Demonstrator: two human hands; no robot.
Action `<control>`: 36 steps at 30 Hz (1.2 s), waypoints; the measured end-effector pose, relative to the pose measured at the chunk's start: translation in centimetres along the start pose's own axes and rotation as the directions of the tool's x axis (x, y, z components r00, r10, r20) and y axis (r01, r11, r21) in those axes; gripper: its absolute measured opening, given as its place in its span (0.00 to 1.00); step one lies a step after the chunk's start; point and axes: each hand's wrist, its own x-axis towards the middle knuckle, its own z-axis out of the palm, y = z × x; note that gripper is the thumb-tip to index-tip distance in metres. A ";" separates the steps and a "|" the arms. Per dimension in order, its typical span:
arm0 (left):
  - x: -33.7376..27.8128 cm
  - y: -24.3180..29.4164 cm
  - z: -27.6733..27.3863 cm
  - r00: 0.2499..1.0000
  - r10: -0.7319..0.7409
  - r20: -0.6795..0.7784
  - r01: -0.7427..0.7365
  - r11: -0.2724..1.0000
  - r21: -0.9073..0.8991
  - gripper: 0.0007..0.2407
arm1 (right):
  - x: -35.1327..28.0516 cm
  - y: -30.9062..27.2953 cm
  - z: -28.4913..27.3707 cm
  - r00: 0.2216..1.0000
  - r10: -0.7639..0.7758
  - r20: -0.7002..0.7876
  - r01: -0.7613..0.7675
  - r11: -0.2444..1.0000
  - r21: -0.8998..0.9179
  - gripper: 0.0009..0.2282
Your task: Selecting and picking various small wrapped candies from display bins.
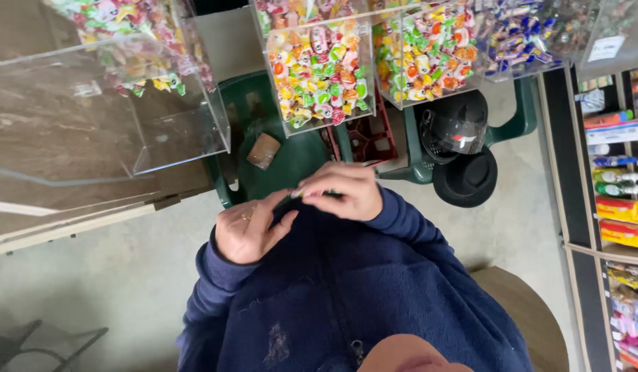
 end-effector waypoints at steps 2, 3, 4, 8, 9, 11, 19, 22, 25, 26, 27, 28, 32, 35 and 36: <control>-0.5 -0.5 0.1 0.999 -0.043 0.003 0.043 0.999 0.011 0.19 | -0.1 0.3 -3.3 0.969 0.057 -0.240 -0.067 0.997 -0.035 0.05; -0.9 -0.7 0.1 0.995 -0.100 0.001 0.100 0.994 0.033 0.23 | -0.1 0.4 -4.8 0.883 0.098 -0.459 -0.131 0.991 -0.041 0.03; -1.3 -1.2 0.1 0.996 -0.095 0.004 0.094 0.995 0.027 0.23 | 0.1 1.3 -7.1 0.881 0.097 -0.463 -0.134 0.990 -0.047 0.03; -2.9 -2.4 0.3 0.995 -0.098 -0.023 0.100 0.987 0.124 0.20 | 1.4 4.4 -13.1 0.785 0.036 -0.618 -0.336 0.863 -0.377 0.05; -3.2 -2.7 0.4 0.995 -0.092 -0.025 0.095 0.987 0.128 0.19 | 2.0 5.0 -13.9 0.830 -0.016 -0.557 -0.321 0.804 -0.501 0.05; -3.1 -2.6 0.3 0.996 -0.089 -0.029 0.092 0.988 0.125 0.18 | 3.4 5.9 -14.3 0.869 -0.070 -0.491 -0.282 0.744 -0.606 0.05; -2.5 -3.5 -2.3 0.982 -0.113 -0.153 0.146 0.964 0.221 0.15 | 4.3 4.0 -13.9 0.983 -0.079 -0.168 -0.085 0.616 -0.783 0.06; -1.4 -5.3 -4.4 0.972 -0.129 -0.194 0.175 0.955 0.241 0.15 | 2.0 2.8 -13.5 0.979 -0.071 -0.190 -0.101 0.643 -0.759 0.09; 0.2 -8.3 -5.2 0.981 -0.131 -0.140 0.174 0.917 0.360 0.18 | -0.9 1.3 -12.8 0.967 -0.027 -0.255 -0.166 0.691 -0.703 0.10; 0.7 -9.5 -5.0 0.983 -0.132 -0.128 0.174 0.892 0.416 0.21 | -1.5 0.7 -12.5 0.962 -0.034 -0.271 -0.169 0.706 -0.688 0.10; 1.4 -10.8 -4.9 0.985 -0.128 -0.114 0.167 0.866 0.471 0.23 | -2.1 0.0 -12.2 0.955 -0.043 -0.293 -0.174 0.719 -0.673 0.12; 1.9 -12.3 -4.1 0.982 -0.141 -0.122 0.183 0.858 0.481 0.23 | -2.5 -0.3 -11.6 0.959 -0.045 -0.281 -0.161 0.729 -0.665 0.12; 3.8 -19.6 -0.1 0.938 -0.268 -0.221 0.347 0.759 0.550 0.25 | -5.0 -0.7 -10.2 0.934 -0.034 -0.357 -0.183 0.811 -0.555 0.15; 5.5 -23.0 1.9 0.873 -0.381 -0.304 0.487 0.659 0.573 0.25 | -5.8 -1.1 -9.0 0.920 -0.013 -0.391 -0.207 0.831 -0.517 0.15; 6.2 -23.7 2.4 0.837 -0.434 -0.334 0.545 0.600 0.586 0.24 | -5.8 -1.4 -8.4 0.909 0.003 -0.418 -0.231 0.837 -0.495 0.15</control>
